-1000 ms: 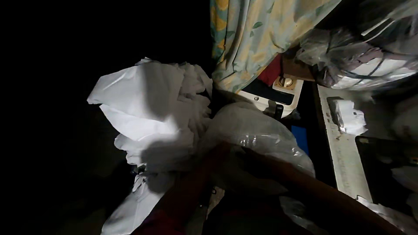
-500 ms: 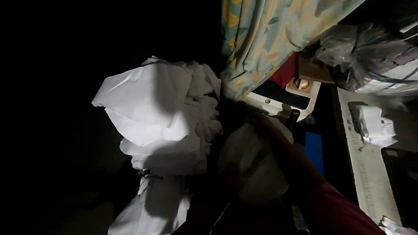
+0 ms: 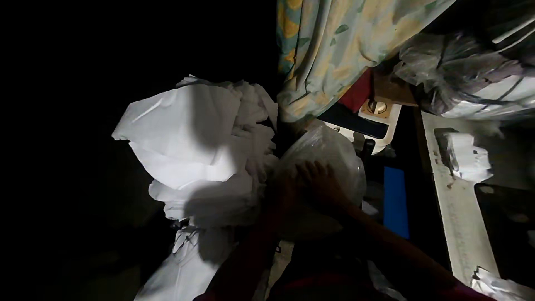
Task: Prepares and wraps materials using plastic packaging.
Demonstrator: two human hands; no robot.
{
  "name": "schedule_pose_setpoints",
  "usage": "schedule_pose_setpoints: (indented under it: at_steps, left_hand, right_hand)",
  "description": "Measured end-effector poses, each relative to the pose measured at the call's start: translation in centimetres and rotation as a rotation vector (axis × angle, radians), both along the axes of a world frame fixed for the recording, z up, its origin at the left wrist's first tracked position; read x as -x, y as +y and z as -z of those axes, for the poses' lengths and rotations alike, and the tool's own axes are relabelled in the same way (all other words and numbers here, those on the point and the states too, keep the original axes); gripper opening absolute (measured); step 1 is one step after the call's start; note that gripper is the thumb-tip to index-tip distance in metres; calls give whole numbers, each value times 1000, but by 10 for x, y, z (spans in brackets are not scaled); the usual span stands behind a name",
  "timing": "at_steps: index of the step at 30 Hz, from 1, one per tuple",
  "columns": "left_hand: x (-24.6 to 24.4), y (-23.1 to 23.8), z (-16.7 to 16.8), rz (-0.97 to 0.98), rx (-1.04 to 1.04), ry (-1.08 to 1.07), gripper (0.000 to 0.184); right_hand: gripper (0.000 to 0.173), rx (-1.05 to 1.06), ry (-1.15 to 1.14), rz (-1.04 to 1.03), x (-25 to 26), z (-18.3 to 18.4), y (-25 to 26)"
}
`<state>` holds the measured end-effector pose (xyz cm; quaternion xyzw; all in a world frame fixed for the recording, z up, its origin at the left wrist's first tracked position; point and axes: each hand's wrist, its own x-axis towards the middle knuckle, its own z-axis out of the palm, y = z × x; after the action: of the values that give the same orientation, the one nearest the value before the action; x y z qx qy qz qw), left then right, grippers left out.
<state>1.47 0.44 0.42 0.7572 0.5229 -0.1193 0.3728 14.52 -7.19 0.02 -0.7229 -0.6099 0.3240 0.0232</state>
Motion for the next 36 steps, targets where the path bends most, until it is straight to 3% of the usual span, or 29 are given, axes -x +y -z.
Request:
schedule_pose_setpoints:
  at_steps: [2, 4, 8, 11, 13, 17, 18, 20, 22, 24, 27, 31, 34, 36]
  left_hand:
    - [-7, 15, -9, -136, 60, -89, 45]
    - [-12, 24, 0, -431, 85, -297, 39]
    - [-15, 30, 21, -1047, 211, -629, 38]
    - [-13, 23, 22, -1204, 274, -685, 38]
    - [-8, 19, 19, -1088, 235, -623, 41]
    - [11, 11, -12, -316, -210, -133, 58]
    - [14, 5, -10, -157, -345, -120, 60]
    - [13, -10, 0, 187, -609, -311, 40]
    - [-7, -20, 5, 557, -572, -423, 23]
    - [-32, -25, 9, 744, -409, -305, 30]
    - [-58, -18, 24, 754, -381, -105, 45]
    - [-80, 4, 43, 614, -491, -81, 38]
    - [-87, 17, 29, 524, -446, -120, 30]
    - [-78, 21, 15, 484, -393, -141, 32]
  right_hand:
    - [96, -88, 8, 20, 15, 8, -32]
    - [91, -108, 94, 94, 33, 13, -66]
    - [84, 160, 374, 307, 43, 31, -117]
    - [83, 250, 353, 307, 39, 40, -125]
    - [83, 217, 390, 346, 36, 29, -122]
    - [67, -250, 385, 539, 36, 7, -114]
    - [66, -317, 378, 584, 35, 9, -110]
    - [65, -402, 346, 610, 32, 14, -105]
    - [60, -529, 298, 588, 30, 24, -102]
    - [56, -606, 275, 602, 25, 30, -99]
    - [54, -663, 215, 655, 10, 27, -96]
    - [54, -757, 151, 632, -5, 26, -94]
    - [42, -823, 8, 586, -12, 19, -87]
    - [47, -834, -149, 534, -15, 20, -81]
